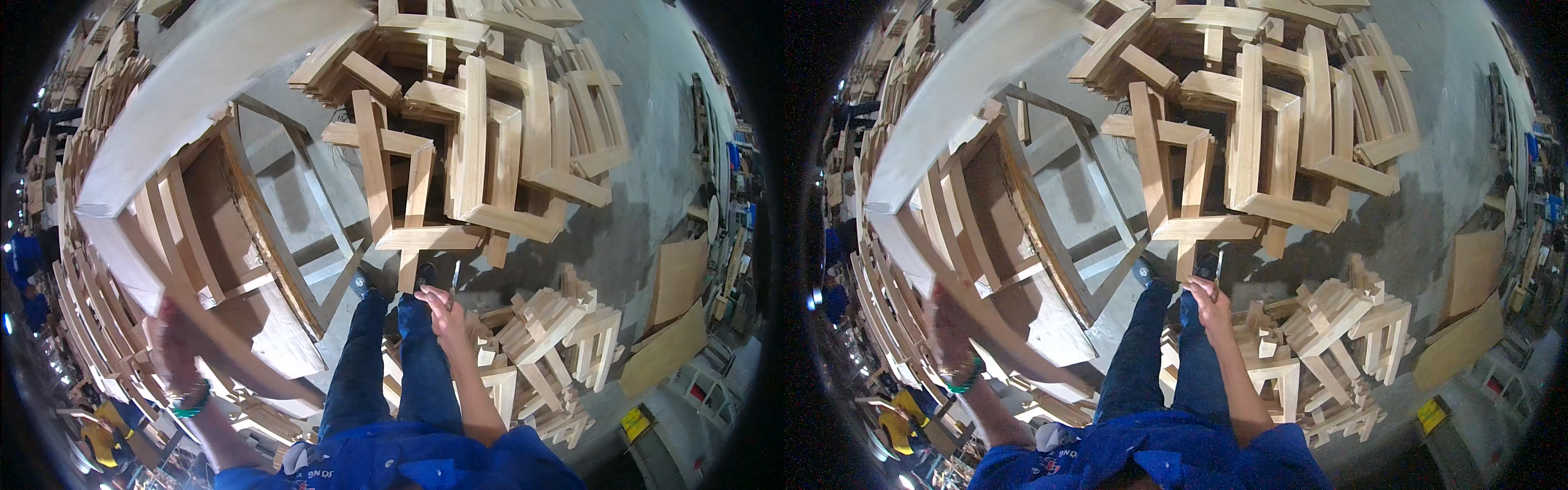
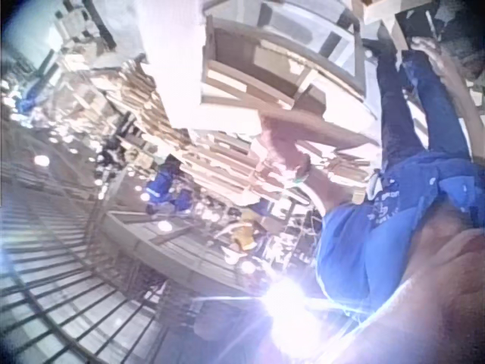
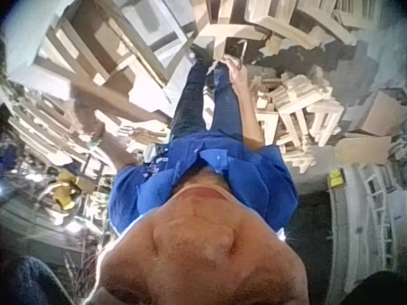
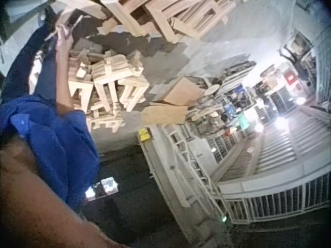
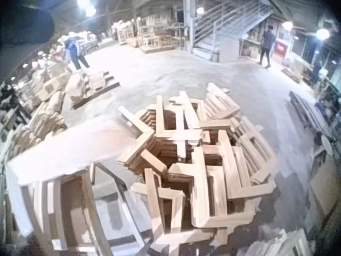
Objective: The person assembles wooden frames by hand, picking up L-shaped pieces and joining them into rectangular shapes. They handle the pieces one at a time, aligning the joints and placing the assembled frames into a pile.
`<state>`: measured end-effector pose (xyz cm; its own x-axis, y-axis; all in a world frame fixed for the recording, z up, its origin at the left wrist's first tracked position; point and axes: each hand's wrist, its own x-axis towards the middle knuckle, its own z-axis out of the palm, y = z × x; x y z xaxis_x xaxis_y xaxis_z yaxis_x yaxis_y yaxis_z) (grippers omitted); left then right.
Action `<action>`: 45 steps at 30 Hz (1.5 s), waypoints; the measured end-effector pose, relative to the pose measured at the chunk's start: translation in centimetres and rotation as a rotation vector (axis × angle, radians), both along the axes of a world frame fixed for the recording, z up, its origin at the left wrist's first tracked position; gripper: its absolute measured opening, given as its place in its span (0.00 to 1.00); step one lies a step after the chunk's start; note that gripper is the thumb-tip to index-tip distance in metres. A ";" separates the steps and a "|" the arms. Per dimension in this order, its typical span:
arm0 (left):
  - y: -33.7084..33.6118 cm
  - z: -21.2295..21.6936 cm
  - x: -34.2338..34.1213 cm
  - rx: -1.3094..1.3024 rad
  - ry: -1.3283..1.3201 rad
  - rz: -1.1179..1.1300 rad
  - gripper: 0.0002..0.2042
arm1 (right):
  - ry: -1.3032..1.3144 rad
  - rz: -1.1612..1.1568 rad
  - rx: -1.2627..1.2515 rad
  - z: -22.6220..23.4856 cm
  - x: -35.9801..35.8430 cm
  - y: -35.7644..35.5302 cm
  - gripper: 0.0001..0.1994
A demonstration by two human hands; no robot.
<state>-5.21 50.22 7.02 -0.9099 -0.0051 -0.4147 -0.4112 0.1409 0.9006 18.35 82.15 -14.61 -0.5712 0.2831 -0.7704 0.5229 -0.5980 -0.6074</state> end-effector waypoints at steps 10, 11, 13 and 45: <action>19.2 -12.4 3.5 0.584 -0.156 -0.040 0.31 | 0.167 0.060 0.208 8.9 3.0 6.2 0.14; 19.4 -13.5 3.4 0.677 -0.154 -0.077 0.32 | 0.128 0.041 0.206 7.8 4.3 6.7 0.14; 20.2 -14.8 3.3 0.760 -0.180 -0.138 0.34 | 0.052 0.003 0.196 6.0 6.3 7.4 0.14; 31.1 -43.4 3.2 -0.285 -0.112 -0.466 0.31 | -0.184 0.017 0.038 -1.7 9.9 7.1 0.17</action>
